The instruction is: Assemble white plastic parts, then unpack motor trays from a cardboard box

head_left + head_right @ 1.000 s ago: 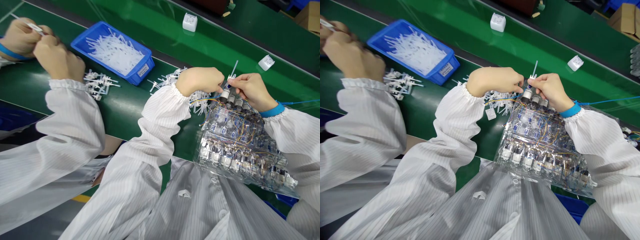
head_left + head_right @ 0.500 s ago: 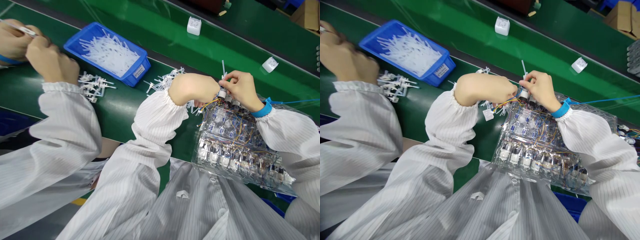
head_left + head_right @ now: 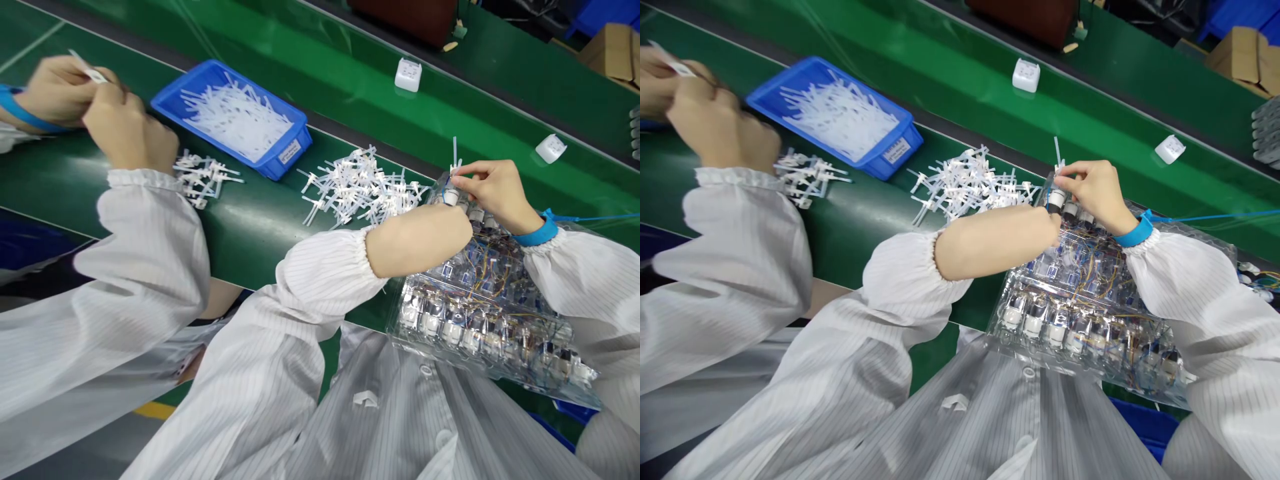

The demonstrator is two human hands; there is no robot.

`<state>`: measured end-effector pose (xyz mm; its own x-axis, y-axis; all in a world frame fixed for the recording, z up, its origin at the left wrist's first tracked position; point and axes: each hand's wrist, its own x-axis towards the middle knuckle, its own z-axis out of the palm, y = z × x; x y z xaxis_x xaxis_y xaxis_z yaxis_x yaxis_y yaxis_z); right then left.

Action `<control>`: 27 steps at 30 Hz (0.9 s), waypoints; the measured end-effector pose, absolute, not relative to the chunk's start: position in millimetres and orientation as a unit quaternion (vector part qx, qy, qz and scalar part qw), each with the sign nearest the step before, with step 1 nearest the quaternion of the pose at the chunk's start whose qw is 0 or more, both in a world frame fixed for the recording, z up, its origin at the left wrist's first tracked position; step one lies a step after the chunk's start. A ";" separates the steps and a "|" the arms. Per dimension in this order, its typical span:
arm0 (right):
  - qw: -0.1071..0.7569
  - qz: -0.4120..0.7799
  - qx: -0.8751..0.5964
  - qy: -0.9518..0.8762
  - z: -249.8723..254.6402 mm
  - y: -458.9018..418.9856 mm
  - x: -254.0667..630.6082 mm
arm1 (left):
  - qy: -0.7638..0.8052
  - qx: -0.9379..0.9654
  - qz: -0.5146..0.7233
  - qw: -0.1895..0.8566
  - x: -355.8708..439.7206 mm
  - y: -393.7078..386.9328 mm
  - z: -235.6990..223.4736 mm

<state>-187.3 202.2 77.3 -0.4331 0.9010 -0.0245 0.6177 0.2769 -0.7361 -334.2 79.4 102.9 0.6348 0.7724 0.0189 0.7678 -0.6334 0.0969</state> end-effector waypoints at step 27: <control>0.237 0.387 -0.533 -0.714 72.5 190.2 -195.4 | 0.445 0.885 -0.054 0.125 -328.9 58.1 124.1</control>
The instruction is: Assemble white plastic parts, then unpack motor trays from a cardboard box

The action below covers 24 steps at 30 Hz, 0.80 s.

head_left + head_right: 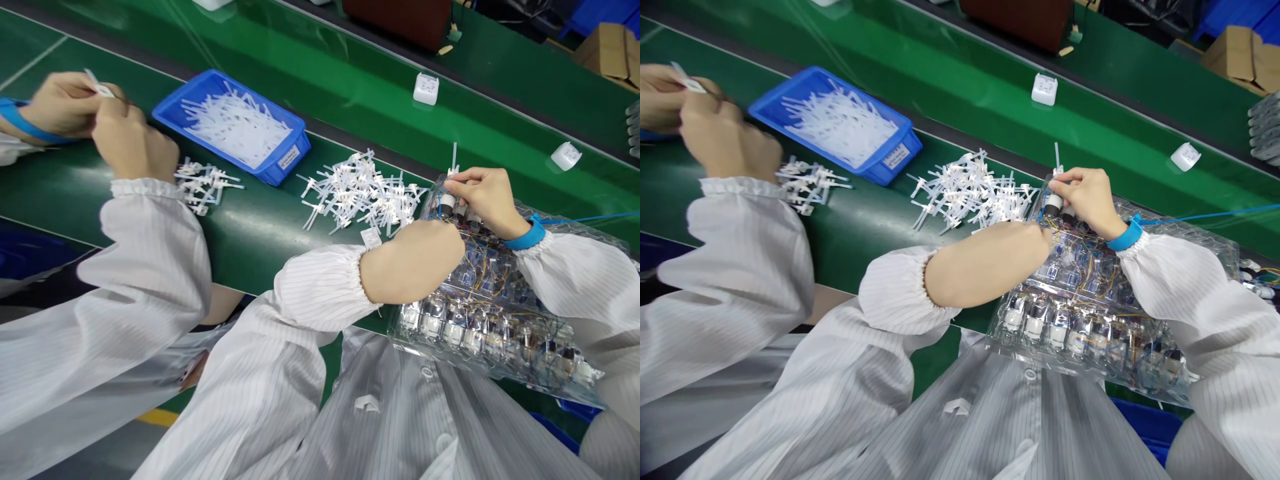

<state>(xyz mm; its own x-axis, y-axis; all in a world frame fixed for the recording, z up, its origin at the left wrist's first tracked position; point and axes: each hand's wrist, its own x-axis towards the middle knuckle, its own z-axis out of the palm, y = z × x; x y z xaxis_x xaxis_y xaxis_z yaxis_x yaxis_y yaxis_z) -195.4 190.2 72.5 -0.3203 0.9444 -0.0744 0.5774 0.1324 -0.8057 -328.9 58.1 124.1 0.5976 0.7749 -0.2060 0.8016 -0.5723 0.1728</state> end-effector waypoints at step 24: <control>0.184 0.502 -0.517 -0.668 83.5 178.7 -192.3 | 0.439 0.881 -0.076 0.158 -326.0 55.3 132.8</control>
<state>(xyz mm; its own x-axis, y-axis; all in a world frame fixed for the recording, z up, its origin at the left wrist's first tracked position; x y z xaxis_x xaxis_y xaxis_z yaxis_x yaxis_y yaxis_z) -192.3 178.7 83.5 -0.3980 0.8761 -0.2722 0.5056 -0.0382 -0.8619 -326.0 55.3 132.8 0.6027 0.7499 -0.2728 0.7980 -0.5645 0.2111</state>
